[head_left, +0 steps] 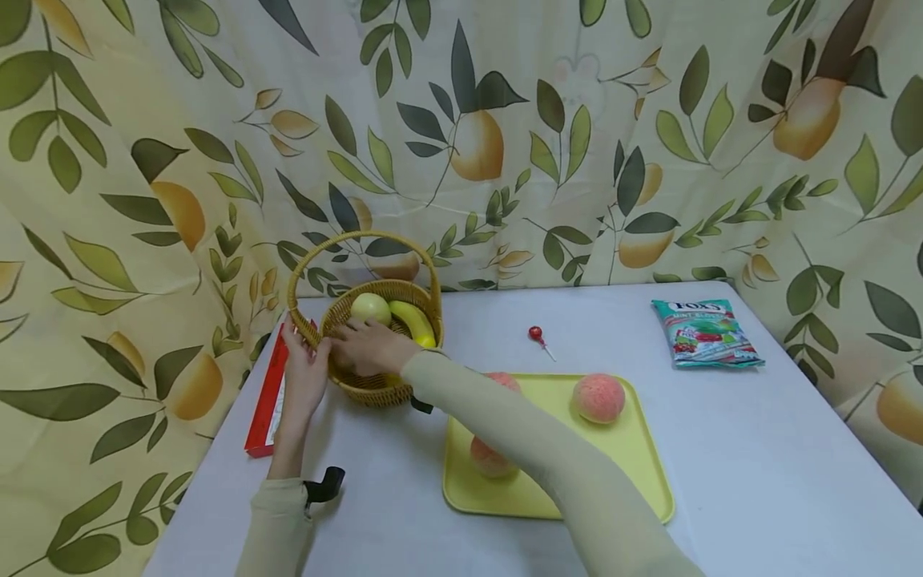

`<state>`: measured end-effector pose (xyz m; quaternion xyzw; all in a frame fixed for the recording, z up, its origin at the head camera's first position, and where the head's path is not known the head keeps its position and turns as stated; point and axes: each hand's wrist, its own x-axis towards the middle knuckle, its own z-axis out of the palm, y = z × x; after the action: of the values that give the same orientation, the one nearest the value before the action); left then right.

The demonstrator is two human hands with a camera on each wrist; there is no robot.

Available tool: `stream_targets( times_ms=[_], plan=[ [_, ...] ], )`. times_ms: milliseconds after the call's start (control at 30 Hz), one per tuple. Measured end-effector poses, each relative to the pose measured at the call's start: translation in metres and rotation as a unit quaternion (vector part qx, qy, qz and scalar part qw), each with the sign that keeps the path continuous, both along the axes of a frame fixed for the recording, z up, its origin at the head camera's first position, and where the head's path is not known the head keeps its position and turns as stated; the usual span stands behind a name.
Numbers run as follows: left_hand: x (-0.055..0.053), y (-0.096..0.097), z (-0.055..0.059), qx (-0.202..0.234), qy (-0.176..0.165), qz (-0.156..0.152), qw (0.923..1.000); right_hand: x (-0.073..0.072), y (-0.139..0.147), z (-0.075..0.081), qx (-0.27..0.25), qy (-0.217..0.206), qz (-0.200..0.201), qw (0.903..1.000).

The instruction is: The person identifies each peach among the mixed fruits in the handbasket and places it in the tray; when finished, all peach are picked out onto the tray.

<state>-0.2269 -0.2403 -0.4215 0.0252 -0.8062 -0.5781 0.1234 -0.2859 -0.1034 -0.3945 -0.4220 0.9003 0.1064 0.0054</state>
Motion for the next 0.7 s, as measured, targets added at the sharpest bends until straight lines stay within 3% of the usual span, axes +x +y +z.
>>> stream_targets(
  times_ms=[133, 233, 367, 533, 700],
  plan=[
    [-0.001, -0.002, 0.000, 0.002, -0.007, -0.001, 1.0000, 0.004, -0.003, 0.003, 0.015, 0.003, 0.000, 0.9999],
    [-0.003, -0.003, 0.001, 0.005, -0.001, -0.001, 1.0000, 0.007, -0.003, 0.008, 0.018, -0.060, -0.034, 0.9975],
    [-0.005, -0.002, 0.002, 0.012, 0.012, -0.007, 0.9998, 0.004, 0.004, 0.011, 0.011, -0.156, -0.072, 0.9850],
    [-0.002, -0.003, 0.002, -0.006, -0.002, -0.006, 1.0000, -0.002, 0.019, 0.009, -0.023, -0.156, -0.040, 0.9866],
    [0.001, -0.005, 0.003, -0.021, -0.002, -0.003, 0.9998, 0.008, 0.049, 0.027, -0.109, -0.126, -0.003, 0.9861]
  ],
)
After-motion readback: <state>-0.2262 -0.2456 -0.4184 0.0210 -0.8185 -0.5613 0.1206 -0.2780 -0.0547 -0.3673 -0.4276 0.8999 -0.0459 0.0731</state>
